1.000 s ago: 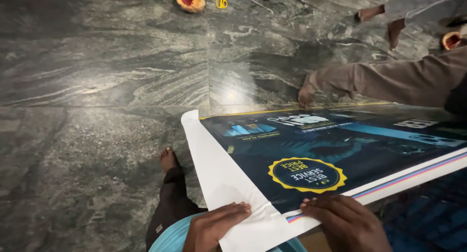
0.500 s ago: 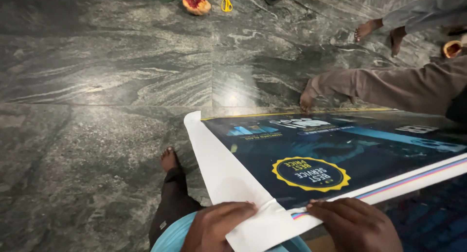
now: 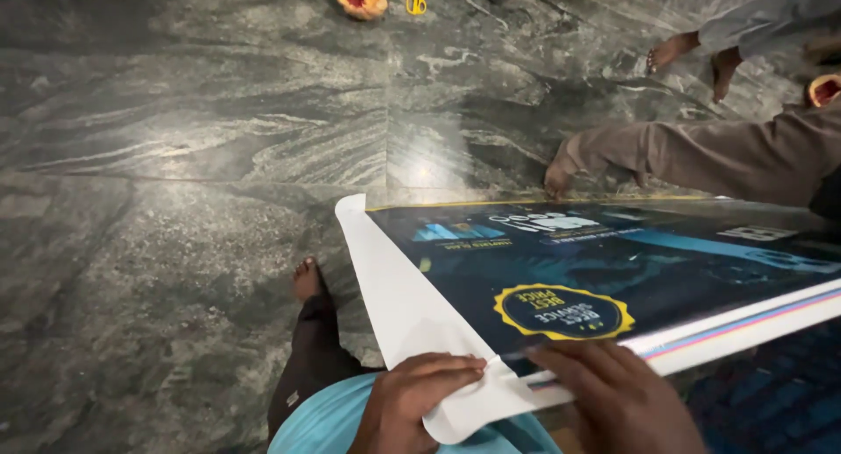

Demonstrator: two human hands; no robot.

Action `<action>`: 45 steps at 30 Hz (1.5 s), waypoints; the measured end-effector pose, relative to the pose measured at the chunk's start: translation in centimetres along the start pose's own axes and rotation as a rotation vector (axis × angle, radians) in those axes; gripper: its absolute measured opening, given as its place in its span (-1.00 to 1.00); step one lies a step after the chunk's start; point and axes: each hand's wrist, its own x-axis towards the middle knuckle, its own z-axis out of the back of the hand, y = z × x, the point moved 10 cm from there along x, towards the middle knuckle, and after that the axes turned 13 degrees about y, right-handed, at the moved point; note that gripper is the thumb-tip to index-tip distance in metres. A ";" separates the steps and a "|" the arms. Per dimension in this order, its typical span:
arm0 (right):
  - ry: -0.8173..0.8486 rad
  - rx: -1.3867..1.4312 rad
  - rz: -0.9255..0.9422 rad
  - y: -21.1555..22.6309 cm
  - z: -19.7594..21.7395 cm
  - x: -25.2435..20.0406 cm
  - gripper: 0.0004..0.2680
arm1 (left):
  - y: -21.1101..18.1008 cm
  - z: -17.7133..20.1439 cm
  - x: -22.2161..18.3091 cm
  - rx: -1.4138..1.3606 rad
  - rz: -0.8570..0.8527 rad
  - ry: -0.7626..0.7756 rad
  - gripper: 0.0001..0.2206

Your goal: Applying adhesive to the edges of a printed sign banner to prepare it for mounting.

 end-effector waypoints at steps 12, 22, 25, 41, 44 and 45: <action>-0.039 -0.001 -0.016 -0.5 -0.9 -0.2 -0.73 | 1.3 0.0 -0.4 -0.133 0.106 -0.099 -0.70; -0.095 -0.012 -0.068 -0.7 0.0 -0.2 -0.77 | -1.1 1.5 2.6 0.038 0.035 0.264 -0.41; -0.113 0.040 -0.027 -0.8 0.5 -0.5 -0.77 | -2.6 0.0 3.4 0.228 -0.180 0.311 -0.44; -0.119 0.010 -0.093 0.2 -1.3 -1.9 -0.79 | -3.2 -0.7 2.3 0.180 -0.190 0.185 -0.42; -0.209 0.029 -0.123 1.7 0.6 -1.9 -0.80 | -3.3 -1.0 2.1 0.178 -0.193 0.138 -0.46; -0.240 0.033 -0.149 2.1 1.4 -1.8 -0.81 | -3.5 -0.8 2.3 0.148 -0.191 0.118 -0.49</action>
